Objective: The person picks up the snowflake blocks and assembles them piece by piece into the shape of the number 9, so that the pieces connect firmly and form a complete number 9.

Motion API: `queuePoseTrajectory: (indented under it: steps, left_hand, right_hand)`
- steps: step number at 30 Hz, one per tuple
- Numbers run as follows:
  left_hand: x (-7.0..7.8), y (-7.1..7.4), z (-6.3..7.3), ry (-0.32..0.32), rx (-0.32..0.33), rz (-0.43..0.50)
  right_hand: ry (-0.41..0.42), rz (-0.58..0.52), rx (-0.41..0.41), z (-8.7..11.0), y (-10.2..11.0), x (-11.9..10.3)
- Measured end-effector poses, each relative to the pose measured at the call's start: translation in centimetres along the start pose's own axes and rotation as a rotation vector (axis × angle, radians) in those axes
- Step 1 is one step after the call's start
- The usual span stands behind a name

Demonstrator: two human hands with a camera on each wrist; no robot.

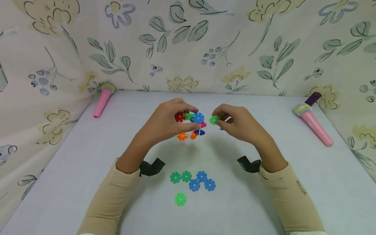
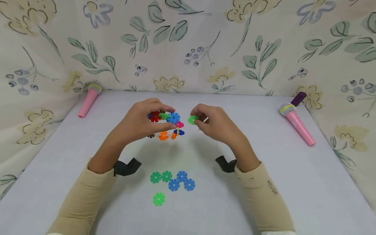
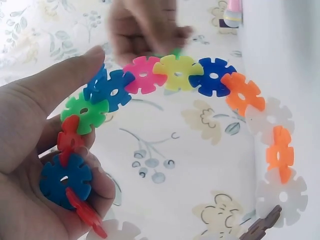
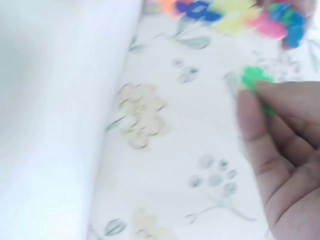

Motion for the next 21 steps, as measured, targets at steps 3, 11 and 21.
queuePoseTrajectory:
  steps: [3, 11, 21]
  left_hand:
    - [0.0, -0.1, -0.1, 0.009, 0.011, -0.007]
    - [0.0, -0.5, 0.0, -0.033, 0.009, 0.013]
    - [0.3, -0.2, 0.2, -0.002, -0.003, 0.007]
  right_hand:
    - [0.141, -0.025, 0.087, 0.5, 0.4, -1.0]
    - [0.277, 0.113, 0.148, 0.5, -0.4, -2.7]
    - [0.304, 0.314, 0.250, 0.5, -0.9, -4.0]
Point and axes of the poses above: each hand's wrist, its own z-axis away from the middle knuckle, its own y-axis out of the back of the hand, x = y × z, the point moved 1 cm from there along -z, towards the middle knuckle, and after that the axes turned 15 degrees about -x, right-handed, at the moved point
